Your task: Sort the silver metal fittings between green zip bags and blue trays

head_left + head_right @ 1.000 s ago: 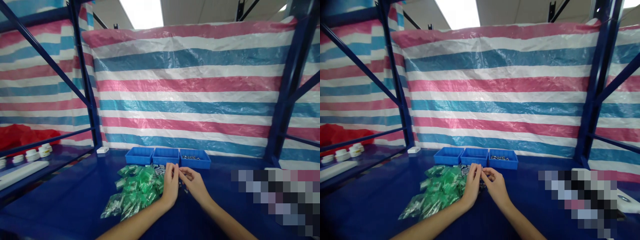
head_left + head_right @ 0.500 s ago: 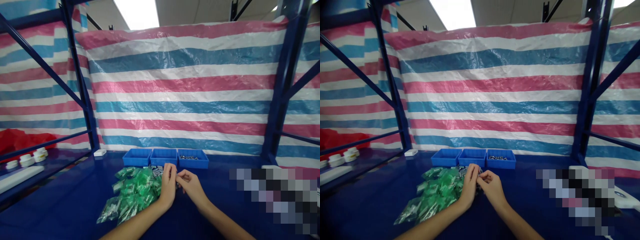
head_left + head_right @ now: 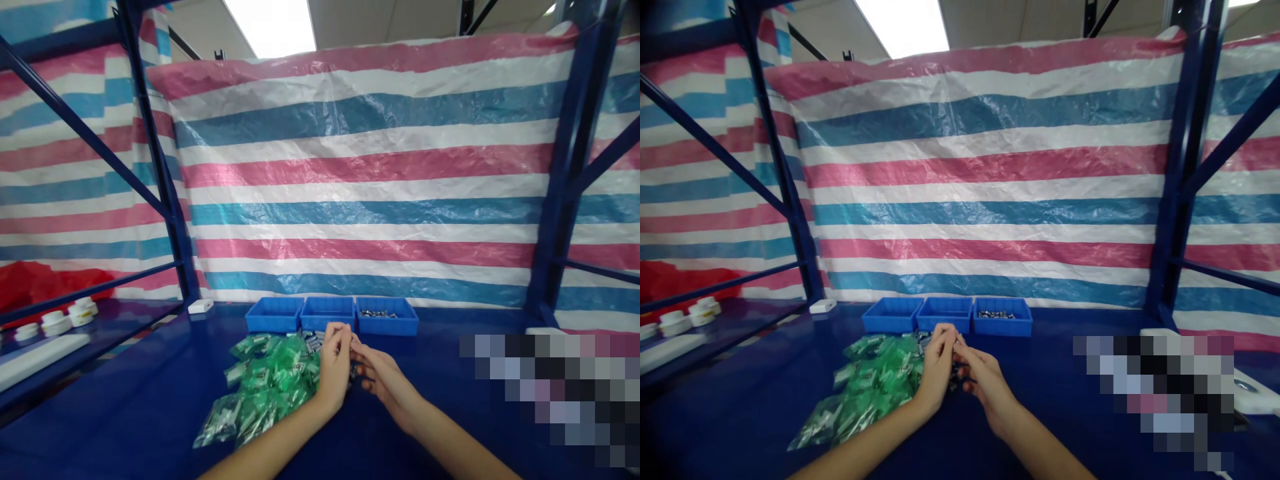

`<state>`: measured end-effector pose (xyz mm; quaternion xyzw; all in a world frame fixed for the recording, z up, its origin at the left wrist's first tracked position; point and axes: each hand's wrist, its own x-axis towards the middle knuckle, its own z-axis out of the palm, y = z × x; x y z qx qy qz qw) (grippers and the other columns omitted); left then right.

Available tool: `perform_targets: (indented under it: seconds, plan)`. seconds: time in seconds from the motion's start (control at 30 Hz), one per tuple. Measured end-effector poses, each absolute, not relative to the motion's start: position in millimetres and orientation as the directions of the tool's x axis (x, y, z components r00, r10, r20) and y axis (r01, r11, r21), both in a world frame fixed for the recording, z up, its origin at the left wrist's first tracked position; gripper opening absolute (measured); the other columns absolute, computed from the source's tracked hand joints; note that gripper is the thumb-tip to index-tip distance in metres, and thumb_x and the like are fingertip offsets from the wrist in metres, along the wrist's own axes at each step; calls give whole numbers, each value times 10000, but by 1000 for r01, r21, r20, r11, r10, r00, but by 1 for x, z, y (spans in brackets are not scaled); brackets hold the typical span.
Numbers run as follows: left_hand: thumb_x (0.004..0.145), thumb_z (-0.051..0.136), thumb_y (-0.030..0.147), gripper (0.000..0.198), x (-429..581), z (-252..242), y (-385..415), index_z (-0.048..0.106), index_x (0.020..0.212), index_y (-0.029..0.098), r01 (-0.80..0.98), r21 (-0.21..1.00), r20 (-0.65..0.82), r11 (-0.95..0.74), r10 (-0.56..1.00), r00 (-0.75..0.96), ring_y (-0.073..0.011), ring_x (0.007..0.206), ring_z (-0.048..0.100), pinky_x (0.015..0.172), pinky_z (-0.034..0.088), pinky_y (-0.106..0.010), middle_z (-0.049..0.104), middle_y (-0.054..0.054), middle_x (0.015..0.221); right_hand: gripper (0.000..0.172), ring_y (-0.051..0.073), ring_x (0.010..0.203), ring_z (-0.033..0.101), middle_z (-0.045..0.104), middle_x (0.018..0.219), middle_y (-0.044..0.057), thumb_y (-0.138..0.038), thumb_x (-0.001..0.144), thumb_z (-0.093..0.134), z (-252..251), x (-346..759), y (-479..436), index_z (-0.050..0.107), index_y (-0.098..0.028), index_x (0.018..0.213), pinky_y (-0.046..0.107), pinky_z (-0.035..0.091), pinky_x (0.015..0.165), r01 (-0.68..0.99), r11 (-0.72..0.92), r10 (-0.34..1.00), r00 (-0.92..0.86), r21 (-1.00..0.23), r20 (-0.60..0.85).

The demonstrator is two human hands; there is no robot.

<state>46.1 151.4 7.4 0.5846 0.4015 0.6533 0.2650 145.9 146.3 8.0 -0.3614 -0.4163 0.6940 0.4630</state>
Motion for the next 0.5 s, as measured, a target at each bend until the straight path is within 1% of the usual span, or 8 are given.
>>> perform_targets:
  seconds: [0.07,0.17,0.33,0.5]
  plan:
    - [876,411,440,377,46,7,151,544,673,152,129,836,548,-533,817,-180,-132,736,501,690,414,-240,475,-23,800,355,70,583,510,647,920,72,-421,638,713,6,146,148,697,-165,883,142,334,441,-362,-249,939,-318,-898,-132]
    - [891,387,423,360,46,5,153,529,690,159,142,836,549,-530,813,-195,-131,746,502,714,414,-245,471,-18,794,353,68,593,503,647,930,74,-424,640,718,6,147,148,708,-161,875,140,338,448,-358,-233,942,-316,-904,-117]
    - [890,396,394,309,45,1,155,554,755,165,242,812,578,-531,788,-212,-150,806,507,762,413,-270,489,-31,841,314,67,572,495,657,927,50,-423,633,715,11,148,148,720,-190,842,157,342,447,-328,-190,965,-238,-926,-114]
    - [857,461,375,235,46,0,155,560,791,172,314,802,581,-508,786,-213,-148,747,493,675,407,-260,494,-24,817,303,64,537,463,639,828,32,-414,637,707,5,150,156,717,-189,840,159,333,427,-324,-133,984,-155,-937,-86]
